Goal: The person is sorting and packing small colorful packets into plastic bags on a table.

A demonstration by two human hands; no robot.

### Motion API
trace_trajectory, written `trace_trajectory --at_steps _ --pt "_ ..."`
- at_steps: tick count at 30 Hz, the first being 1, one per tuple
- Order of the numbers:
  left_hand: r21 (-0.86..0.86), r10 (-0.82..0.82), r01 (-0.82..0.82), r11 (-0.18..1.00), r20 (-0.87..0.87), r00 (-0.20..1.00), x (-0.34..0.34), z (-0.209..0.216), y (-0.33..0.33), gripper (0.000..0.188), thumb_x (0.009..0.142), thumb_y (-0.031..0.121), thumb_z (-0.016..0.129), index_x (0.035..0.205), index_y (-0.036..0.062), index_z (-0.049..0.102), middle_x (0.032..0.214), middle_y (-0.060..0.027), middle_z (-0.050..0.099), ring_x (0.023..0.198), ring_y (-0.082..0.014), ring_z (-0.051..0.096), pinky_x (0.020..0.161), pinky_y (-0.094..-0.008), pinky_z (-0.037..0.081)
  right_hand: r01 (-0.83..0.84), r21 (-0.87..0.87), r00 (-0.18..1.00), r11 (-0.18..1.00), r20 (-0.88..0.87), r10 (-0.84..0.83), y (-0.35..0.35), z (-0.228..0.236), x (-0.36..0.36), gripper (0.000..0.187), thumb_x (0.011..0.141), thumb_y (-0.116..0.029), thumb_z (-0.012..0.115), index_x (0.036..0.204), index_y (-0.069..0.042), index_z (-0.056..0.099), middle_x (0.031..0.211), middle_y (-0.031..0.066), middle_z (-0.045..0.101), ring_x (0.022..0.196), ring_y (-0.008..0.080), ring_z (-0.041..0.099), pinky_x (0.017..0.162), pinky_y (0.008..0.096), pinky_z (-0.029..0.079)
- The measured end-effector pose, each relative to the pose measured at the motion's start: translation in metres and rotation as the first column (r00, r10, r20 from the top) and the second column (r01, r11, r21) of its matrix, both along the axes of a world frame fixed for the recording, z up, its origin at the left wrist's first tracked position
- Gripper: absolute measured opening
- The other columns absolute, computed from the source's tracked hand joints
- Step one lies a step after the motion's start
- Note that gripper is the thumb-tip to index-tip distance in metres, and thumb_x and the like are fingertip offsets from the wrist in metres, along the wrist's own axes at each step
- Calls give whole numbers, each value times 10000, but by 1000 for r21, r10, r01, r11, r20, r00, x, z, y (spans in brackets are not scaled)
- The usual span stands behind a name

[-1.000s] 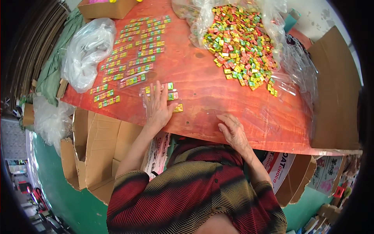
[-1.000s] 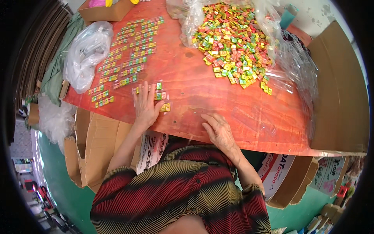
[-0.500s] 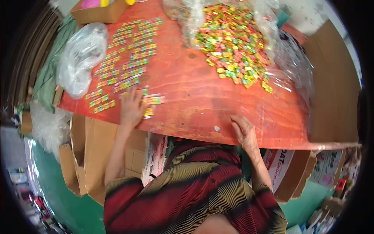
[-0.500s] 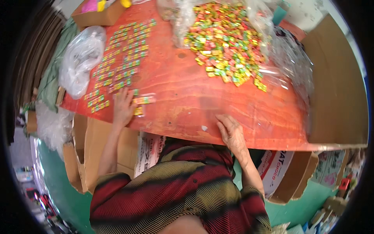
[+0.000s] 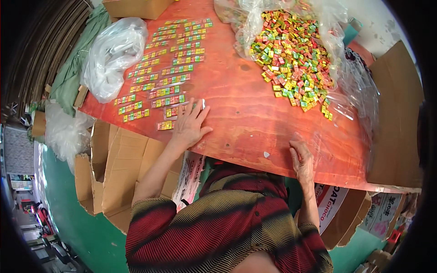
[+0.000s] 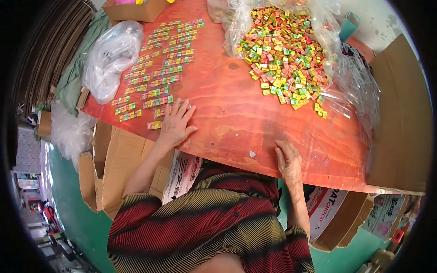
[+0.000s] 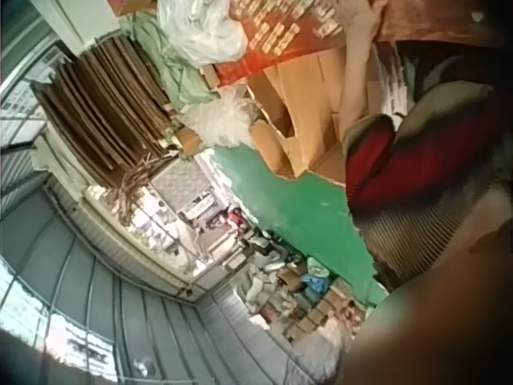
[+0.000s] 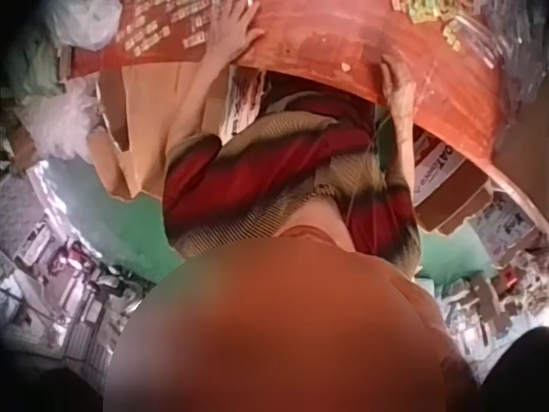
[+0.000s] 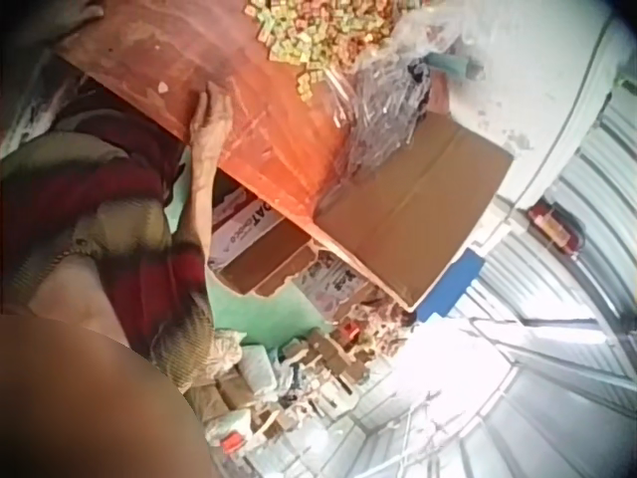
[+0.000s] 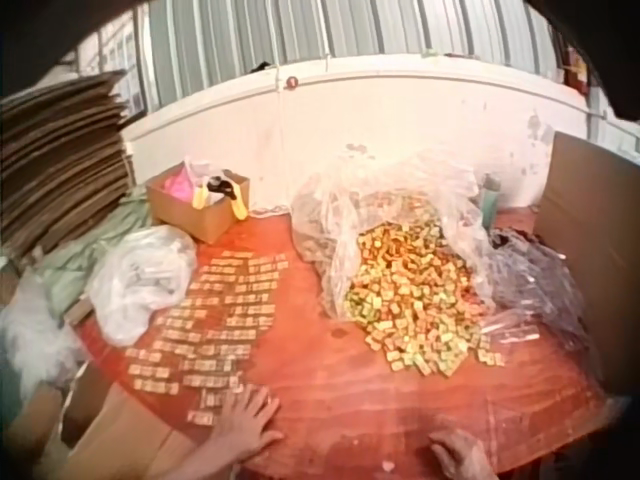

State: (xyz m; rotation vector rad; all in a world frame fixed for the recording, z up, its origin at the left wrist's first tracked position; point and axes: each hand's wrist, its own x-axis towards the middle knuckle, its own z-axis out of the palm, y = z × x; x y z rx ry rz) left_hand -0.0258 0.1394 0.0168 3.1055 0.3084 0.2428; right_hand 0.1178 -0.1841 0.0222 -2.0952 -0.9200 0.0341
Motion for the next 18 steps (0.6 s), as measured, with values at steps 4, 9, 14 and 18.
trace_trajectory --at_steps 4,9,14,18 --pt "16 61 -62 998 24 998 -6 -3 8 621 734 454 584 1159 14 479 1285 -173 398 1241 -349 303 1007 -538 208 -5 -40 1000 999 -4 5 -2 5 3 172 790 -14 570 962 -18 579 899 153 592 849 323 577 727 339 462" --pt "-54 76 -71 996 100 992 -13 -13 20 538 735 375 611 1095 -7 494 1280 -182 405 1238 -353 310 1019 -522 205 81 -14 997 997 10 -80 -15 9 3 157 794 27 554 948 5 580 869 144 587 816 253 586 726 294 450" --pt "-72 78 -70 995 107 991 -22 -14 35 391 750 221 594 1069 19 492 1314 -158 382 1264 -346 279 1034 -503 195 198 -21 979 980 56 -196 -24 12 11 168 789 27 547 952 5 583 881 148 595 812 293 588 735 308 456" --pt "17 32 -34 999 137 990 -32 -15 49 427 768 189 565 1155 37 471 1322 -146 376 1279 -338 258 1043 -497 176 425 -27 889 905 203 -411 -48 -4 19 255 773 -23 577 1027 -6 561 1030 148 563 953 310 540 815 347 430"
